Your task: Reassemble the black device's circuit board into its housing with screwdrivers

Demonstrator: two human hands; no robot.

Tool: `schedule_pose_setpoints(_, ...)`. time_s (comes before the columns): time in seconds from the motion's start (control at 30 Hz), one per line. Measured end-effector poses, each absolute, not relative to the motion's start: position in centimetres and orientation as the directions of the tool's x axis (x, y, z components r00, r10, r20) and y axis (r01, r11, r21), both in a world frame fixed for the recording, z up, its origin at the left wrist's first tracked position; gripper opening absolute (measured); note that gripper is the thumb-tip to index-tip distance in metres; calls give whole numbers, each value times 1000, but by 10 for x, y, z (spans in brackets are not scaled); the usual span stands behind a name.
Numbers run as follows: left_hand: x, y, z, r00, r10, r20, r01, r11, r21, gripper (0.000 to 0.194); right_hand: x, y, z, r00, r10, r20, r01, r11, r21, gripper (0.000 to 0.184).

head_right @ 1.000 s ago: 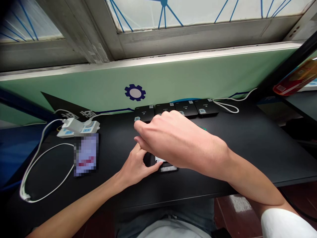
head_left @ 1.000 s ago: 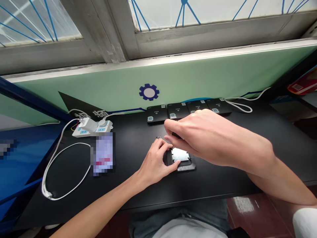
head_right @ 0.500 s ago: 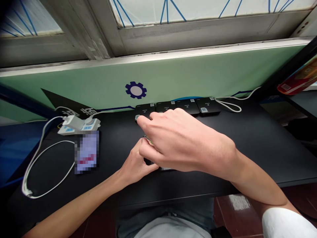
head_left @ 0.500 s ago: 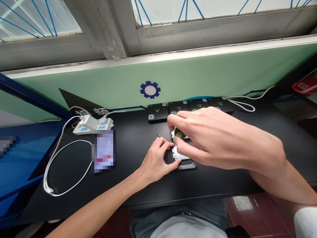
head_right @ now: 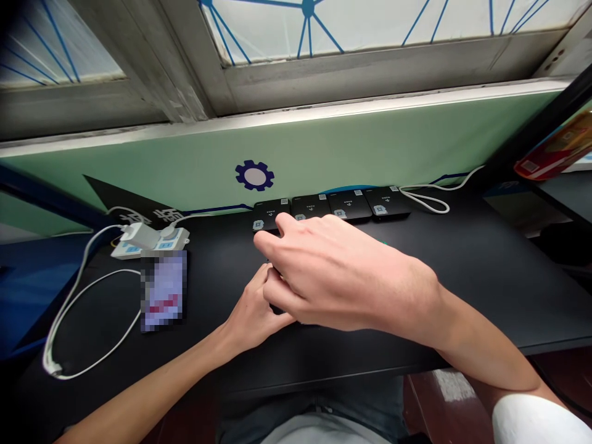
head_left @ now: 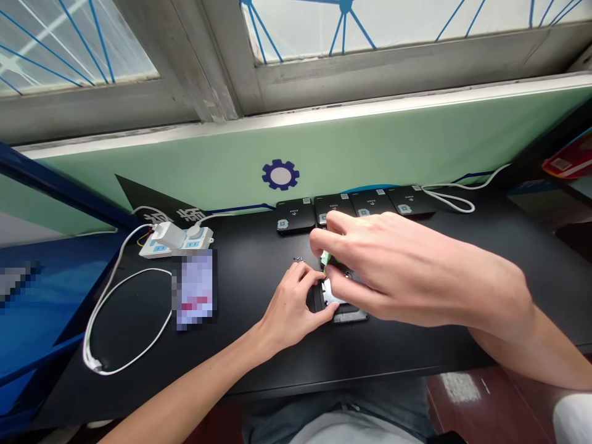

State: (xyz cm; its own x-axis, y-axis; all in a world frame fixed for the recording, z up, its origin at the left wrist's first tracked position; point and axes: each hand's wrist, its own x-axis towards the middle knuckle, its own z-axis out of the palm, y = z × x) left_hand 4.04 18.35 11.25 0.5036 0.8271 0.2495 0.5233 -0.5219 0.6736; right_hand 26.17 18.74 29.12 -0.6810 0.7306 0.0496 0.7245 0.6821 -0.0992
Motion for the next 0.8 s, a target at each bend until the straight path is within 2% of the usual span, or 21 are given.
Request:
schedule_pose_setpoints(0.13,41,184,113,506,832,227,520,-504,690,36,261,186,292,-668,744,16,737,665,-126,18)
schedule_pose_setpoints(0.33,39,184,111,518,814,264,544,-552,633,38,262,190,288,-688,724,46,723,690,-32,23)
schedule_pose_setpoints(0.47,40,184,112,506,824,255,541,-534,650,39,259,188,294,-642,766,6,764,641,-77,11)
schedule_pose_setpoints(0.57,40,184,113,525,815,246,534,-541,650,34,259,187,294,-685,728,-22,726,680,-99,3)
schedule_pose_setpoints(0.67,39,184,112,519,817,249,550,-543,634,33,258,189,289,-703,711,12,709,703,-58,8)
schedule_pose_setpoints(0.8,39,184,113,519,815,256,552,-549,628,39,254,192,286,-657,752,40,753,658,-5,24)
